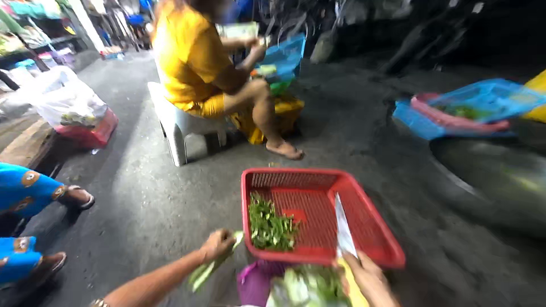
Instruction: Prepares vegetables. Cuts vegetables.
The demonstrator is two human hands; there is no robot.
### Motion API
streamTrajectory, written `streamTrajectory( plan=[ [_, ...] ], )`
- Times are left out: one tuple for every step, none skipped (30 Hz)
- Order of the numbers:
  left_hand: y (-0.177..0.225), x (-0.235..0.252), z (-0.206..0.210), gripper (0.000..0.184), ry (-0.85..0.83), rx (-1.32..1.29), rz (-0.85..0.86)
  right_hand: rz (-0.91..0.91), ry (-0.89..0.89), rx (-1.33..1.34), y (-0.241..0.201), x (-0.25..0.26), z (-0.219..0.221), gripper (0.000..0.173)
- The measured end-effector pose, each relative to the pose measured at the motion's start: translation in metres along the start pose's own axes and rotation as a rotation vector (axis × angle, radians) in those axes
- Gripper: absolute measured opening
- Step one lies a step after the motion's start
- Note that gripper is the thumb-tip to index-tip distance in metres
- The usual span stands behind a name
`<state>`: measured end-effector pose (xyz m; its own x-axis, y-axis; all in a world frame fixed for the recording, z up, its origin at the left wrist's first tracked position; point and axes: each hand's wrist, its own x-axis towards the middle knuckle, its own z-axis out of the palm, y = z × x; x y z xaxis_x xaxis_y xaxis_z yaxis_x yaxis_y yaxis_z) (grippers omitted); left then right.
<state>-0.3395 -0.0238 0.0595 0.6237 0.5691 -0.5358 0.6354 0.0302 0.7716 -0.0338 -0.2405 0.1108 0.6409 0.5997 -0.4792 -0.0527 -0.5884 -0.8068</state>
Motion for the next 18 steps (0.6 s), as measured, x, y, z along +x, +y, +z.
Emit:
streamTrajectory(
  plan=[
    [0.012,0.003,-0.005,0.035,0.030,0.025,0.023,-0.002,0.013,0.074,0.007,-0.004,0.030,0.038],
    [0.023,0.006,-0.007,0.033,0.064,0.020,0.027,0.002,0.015,0.155,0.014,-0.014,0.058,0.037],
    [0.030,0.012,-0.005,0.034,0.097,-0.013,0.019,0.014,0.009,0.209,0.020,-0.024,0.080,0.038],
    [0.030,0.020,0.002,0.035,0.124,-0.051,-0.001,0.030,0.014,0.233,0.024,-0.034,0.098,0.039],
    [0.025,0.026,0.012,0.036,0.152,-0.083,-0.016,0.043,0.024,0.221,0.027,-0.041,0.115,0.038],
    [0.019,0.031,0.022,0.035,0.189,-0.094,-0.023,0.043,0.032,0.174,0.032,-0.047,0.132,0.037],
    [0.011,0.033,0.031,0.034,0.228,-0.087,-0.023,0.026,0.030,0.108,0.039,-0.053,0.146,0.039],
    [0.004,0.033,0.039,0.032,0.265,-0.053,-0.015,-0.007,0.025,0.027,0.049,-0.058,0.159,0.041],
    [-0.004,0.032,0.047,0.032,0.300,-0.002,0.004,-0.035,0.019,-0.060,0.059,-0.062,0.168,0.042],
    [-0.011,0.034,0.054,0.033,0.330,0.050,0.028,-0.056,0.020,-0.158,0.068,-0.064,0.175,0.042],
    [-0.017,0.036,0.059,0.035,0.344,0.094,0.044,-0.073,0.033,-0.257,0.075,-0.066,0.180,0.042],
    [-0.022,0.038,0.063,0.039,0.351,0.119,0.058,-0.092,0.049,-0.352,0.077,-0.067,0.183,0.040],
    [-0.025,0.040,0.064,0.040,0.357,0.130,0.075,-0.124,0.073,-0.428,0.077,-0.067,0.185,0.039],
    [-0.025,0.041,0.065,0.039,0.371,0.136,0.098,-0.158,0.094,-0.488,0.074,-0.067,0.187,0.038],
    [-0.024,0.041,0.066,0.037,0.385,0.144,0.126,-0.188,0.101,-0.531,0.069,-0.066,0.187,0.036],
    [-0.021,0.041,0.066,0.037,0.390,0.159,0.148,-0.217,0.100,-0.560,0.064,-0.064,0.187,0.036],
    [-0.018,0.040,0.068,0.038,0.385,0.183,0.153,-0.249,0.100,-0.584,0.061,-0.062,0.187,0.035],
    [-0.016,0.038,0.071,0.039,0.387,0.198,0.145,-0.264,0.098,-0.594,0.058,-0.062,0.187,0.035]
  ],
)
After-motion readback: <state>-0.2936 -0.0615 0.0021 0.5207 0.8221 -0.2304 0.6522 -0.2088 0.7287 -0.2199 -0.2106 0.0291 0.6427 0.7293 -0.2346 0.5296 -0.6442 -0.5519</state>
